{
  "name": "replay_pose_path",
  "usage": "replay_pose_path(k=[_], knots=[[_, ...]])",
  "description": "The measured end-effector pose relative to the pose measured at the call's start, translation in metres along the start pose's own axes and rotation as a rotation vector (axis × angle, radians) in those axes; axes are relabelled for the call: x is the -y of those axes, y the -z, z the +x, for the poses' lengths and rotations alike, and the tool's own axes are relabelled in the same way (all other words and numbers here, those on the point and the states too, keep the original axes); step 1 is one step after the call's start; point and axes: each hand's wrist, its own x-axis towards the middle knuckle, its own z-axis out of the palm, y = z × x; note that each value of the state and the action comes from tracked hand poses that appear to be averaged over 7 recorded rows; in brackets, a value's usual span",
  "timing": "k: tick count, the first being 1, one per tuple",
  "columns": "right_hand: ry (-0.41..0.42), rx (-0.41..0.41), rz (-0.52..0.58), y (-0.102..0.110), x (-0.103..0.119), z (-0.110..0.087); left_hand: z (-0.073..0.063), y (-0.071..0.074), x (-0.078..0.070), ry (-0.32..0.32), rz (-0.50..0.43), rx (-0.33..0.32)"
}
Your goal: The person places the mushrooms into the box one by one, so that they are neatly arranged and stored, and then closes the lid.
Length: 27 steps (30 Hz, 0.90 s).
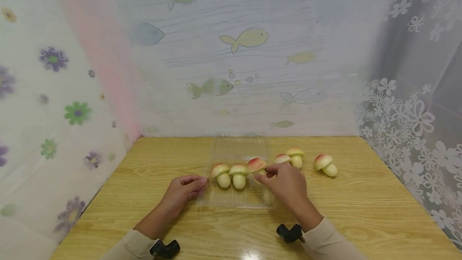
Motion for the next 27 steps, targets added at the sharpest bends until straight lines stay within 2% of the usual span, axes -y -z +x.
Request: replay_pose_path(k=[8, 14, 27], knots=[[0.080, -0.097, -0.066, -0.005, -0.001, -0.002, -0.001, 0.000, 0.000, -0.001, 0.000, -0.003], [0.096, -0.135, -0.081, -0.008, 0.000, -0.003, 0.000, 0.000, 0.000, 0.000, -0.002, -0.006], [0.085, -0.149, -0.060, -0.014, -0.002, -0.002, -0.001, -0.001, -0.003, 0.009, 0.003, 0.000]])
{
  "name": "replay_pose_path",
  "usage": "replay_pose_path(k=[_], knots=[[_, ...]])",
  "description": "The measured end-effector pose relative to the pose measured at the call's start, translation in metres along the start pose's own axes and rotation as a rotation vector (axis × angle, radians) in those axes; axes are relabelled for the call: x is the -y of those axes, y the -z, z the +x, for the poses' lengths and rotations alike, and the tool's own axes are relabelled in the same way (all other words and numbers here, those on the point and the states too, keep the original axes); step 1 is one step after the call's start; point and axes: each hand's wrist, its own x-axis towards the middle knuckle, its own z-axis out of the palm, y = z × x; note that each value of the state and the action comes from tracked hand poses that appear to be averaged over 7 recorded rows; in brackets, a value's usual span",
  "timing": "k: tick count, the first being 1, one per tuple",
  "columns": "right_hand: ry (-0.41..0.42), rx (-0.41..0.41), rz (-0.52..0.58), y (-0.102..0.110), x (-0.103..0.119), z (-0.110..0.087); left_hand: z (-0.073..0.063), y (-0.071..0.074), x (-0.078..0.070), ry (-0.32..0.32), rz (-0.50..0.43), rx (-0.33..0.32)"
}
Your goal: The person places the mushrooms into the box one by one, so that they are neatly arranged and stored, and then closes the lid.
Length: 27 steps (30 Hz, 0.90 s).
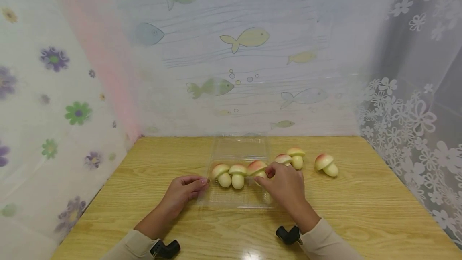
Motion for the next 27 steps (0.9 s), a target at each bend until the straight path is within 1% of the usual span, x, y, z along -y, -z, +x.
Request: replay_pose_path(k=[8, 16, 22, 27], knots=[[0.007, -0.024, -0.050, -0.0020, 0.0010, -0.0004, 0.0011, 0.0012, 0.0011, -0.004, 0.008, 0.007], [0.024, -0.018, -0.105, -0.0030, 0.0015, 0.0002, 0.0006, 0.0009, 0.0010, -0.010, 0.009, 0.000], [0.041, -0.019, -0.114, -0.0039, 0.0011, -0.0001, 0.0008, 0.0014, 0.0015, -0.013, 0.008, 0.000], [0.038, -0.006, -0.110, -0.0034, 0.0010, -0.0008, 0.0018, 0.0022, 0.0031, -0.021, 0.013, 0.004]])
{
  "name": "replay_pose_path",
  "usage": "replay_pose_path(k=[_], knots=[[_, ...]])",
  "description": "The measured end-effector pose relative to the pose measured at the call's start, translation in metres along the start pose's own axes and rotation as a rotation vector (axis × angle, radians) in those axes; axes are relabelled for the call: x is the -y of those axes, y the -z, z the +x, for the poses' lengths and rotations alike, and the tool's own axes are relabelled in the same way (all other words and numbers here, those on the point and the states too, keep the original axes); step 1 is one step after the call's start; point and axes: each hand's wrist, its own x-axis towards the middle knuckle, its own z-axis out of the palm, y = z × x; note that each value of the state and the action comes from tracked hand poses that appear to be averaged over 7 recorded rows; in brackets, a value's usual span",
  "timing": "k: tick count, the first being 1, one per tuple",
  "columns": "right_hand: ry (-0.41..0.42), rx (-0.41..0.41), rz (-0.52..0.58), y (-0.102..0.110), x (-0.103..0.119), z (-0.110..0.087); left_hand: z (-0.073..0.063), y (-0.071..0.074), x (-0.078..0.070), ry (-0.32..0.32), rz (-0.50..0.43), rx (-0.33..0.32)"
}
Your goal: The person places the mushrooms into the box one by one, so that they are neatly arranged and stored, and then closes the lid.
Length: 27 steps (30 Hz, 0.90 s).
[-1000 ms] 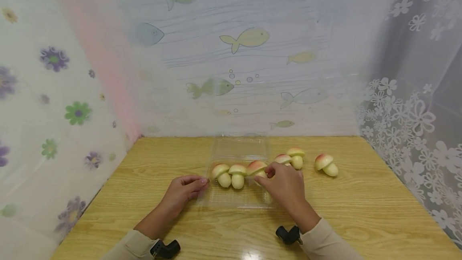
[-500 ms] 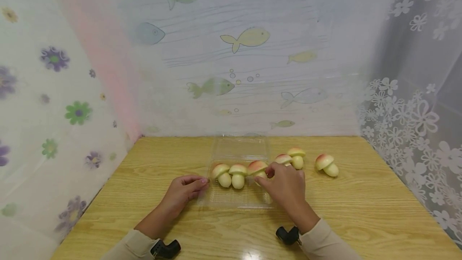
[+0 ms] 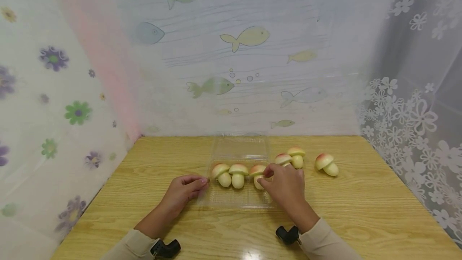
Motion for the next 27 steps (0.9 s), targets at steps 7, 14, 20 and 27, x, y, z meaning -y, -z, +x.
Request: replay_pose_path(k=[7, 14, 20, 27], knots=[[0.004, 0.036, 0.019, 0.0039, 0.0005, -0.0010, 0.0001, -0.0002, -0.0004, 0.005, -0.004, 0.000], [0.003, 0.032, 0.013, 0.0024, 0.0000, -0.0011, -0.0010, -0.0012, -0.0022, 0.009, -0.006, -0.005], [0.002, 0.023, 0.026, 0.0032, 0.0005, -0.0019, -0.0005, 0.0011, -0.0008, 0.008, 0.010, 0.014], [0.005, 0.016, 0.034, 0.0033, 0.0014, -0.0016, -0.0007, 0.0016, -0.0005, 0.009, 0.006, 0.012]])
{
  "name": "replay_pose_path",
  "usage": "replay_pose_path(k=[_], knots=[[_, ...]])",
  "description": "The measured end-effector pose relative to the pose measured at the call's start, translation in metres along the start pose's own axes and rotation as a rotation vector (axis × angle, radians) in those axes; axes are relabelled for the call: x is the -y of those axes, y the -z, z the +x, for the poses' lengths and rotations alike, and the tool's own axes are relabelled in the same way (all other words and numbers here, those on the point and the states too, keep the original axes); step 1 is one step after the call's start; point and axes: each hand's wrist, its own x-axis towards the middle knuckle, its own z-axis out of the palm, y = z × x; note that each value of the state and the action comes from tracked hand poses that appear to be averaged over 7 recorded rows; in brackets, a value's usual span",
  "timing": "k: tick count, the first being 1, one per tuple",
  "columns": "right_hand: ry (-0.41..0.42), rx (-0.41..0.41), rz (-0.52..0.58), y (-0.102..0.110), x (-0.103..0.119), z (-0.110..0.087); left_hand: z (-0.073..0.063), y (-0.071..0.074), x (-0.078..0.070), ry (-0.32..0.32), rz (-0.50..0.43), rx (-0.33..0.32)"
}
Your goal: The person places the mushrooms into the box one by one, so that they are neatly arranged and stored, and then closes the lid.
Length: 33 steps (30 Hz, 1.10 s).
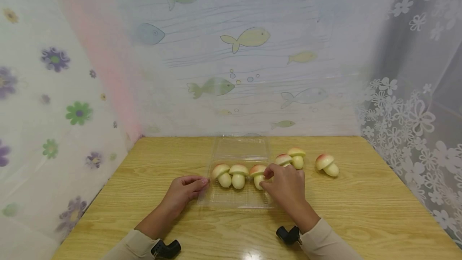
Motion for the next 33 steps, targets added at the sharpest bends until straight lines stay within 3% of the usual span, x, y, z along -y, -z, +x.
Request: replay_pose_path(k=[7, 18, 33], knots=[[0.005, 0.014, 0.017, 0.001, -0.001, 0.000, -0.001, -0.001, -0.001, 0.004, 0.012, -0.007], [-0.028, 0.075, 0.161, 0.007, -0.006, 0.004, 0.000, -0.001, 0.000, 0.006, 0.025, -0.019], [-0.057, 0.063, 0.247, 0.029, -0.020, 0.012, 0.001, -0.001, 0.001, -0.004, 0.032, -0.021]])
